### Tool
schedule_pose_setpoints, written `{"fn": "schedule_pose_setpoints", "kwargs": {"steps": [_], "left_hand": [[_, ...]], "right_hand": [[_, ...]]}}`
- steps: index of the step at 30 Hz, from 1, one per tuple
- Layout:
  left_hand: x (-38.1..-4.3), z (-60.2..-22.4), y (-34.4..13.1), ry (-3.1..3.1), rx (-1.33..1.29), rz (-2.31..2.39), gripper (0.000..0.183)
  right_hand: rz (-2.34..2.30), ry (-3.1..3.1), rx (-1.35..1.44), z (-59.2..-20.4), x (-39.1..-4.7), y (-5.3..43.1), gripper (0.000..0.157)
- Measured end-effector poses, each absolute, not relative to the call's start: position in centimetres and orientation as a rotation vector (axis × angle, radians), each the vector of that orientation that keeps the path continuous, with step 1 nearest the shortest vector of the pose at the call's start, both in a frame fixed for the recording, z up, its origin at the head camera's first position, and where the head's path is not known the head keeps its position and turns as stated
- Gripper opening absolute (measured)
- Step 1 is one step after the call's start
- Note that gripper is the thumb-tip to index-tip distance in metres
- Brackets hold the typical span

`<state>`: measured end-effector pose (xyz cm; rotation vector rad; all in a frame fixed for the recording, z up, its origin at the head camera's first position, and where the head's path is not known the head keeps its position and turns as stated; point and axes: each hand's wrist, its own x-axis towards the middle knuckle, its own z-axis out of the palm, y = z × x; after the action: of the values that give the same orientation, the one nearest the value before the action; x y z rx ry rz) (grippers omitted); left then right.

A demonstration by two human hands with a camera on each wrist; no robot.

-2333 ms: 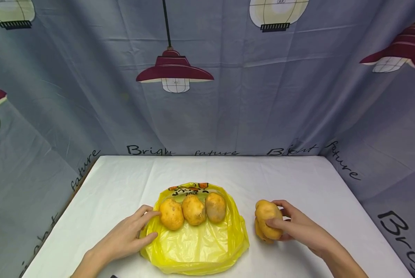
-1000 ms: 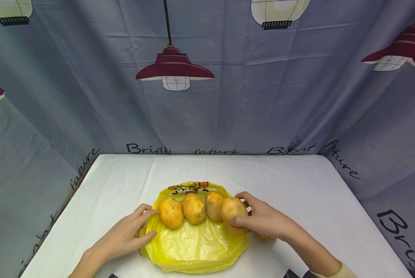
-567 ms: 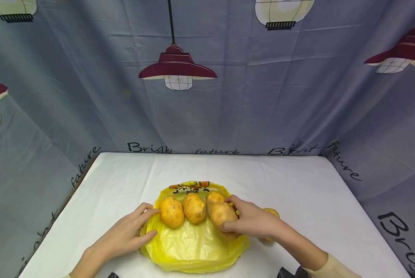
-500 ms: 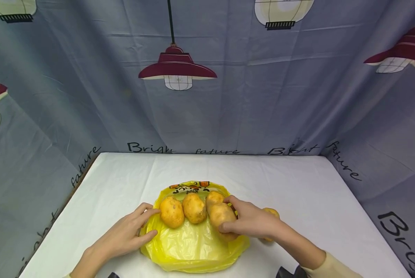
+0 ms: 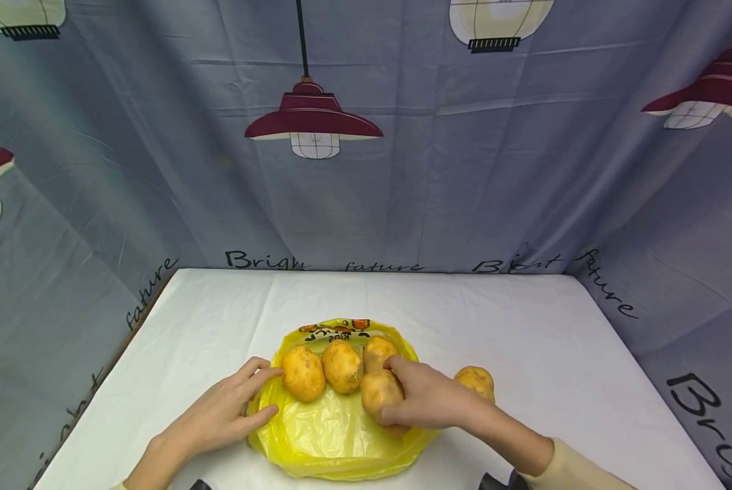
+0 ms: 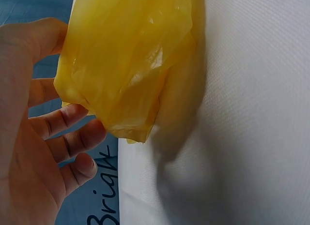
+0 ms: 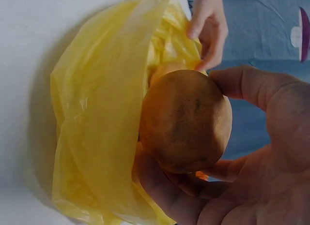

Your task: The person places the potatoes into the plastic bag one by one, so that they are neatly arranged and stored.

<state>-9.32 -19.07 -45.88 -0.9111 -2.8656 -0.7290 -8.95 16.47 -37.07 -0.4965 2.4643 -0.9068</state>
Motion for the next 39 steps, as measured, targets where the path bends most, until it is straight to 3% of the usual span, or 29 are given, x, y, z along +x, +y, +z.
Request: {"fn": "schedule_pose_setpoints", "kwargs": {"steps": [9,16,20,25,39], "left_hand": [[-9.2,-45.8,-19.1,-2.856,-0.911,-0.728,0.049],[-9.2,-45.8,-19.0,-2.865,-0.906,-0.724,0.048],[-9.2,-45.8,-19.0,-2.867,-0.905,-0.724,0.048],[-9.2,-45.8,-19.1,-2.866,-0.903,-0.725,0.048],[-9.1,-45.8,-19.2,-2.854,-0.914,-0.729,0.048]], "right_hand": [[-0.673,2.536,-0.523,-38.0,-8.8,15.9,0.072],[-0.525,2.599,-0.591,-38.9,-8.2,15.4,0.048],[-0.491,2.608,-0.608,-39.4,-8.0,15.3,0.054],[-0.478,2.606,-0.645,-40.2,-7.9,15.3,0.076],[-0.476,2.618,-0.641,-40.8,-7.8,15.0,0.077]]}}
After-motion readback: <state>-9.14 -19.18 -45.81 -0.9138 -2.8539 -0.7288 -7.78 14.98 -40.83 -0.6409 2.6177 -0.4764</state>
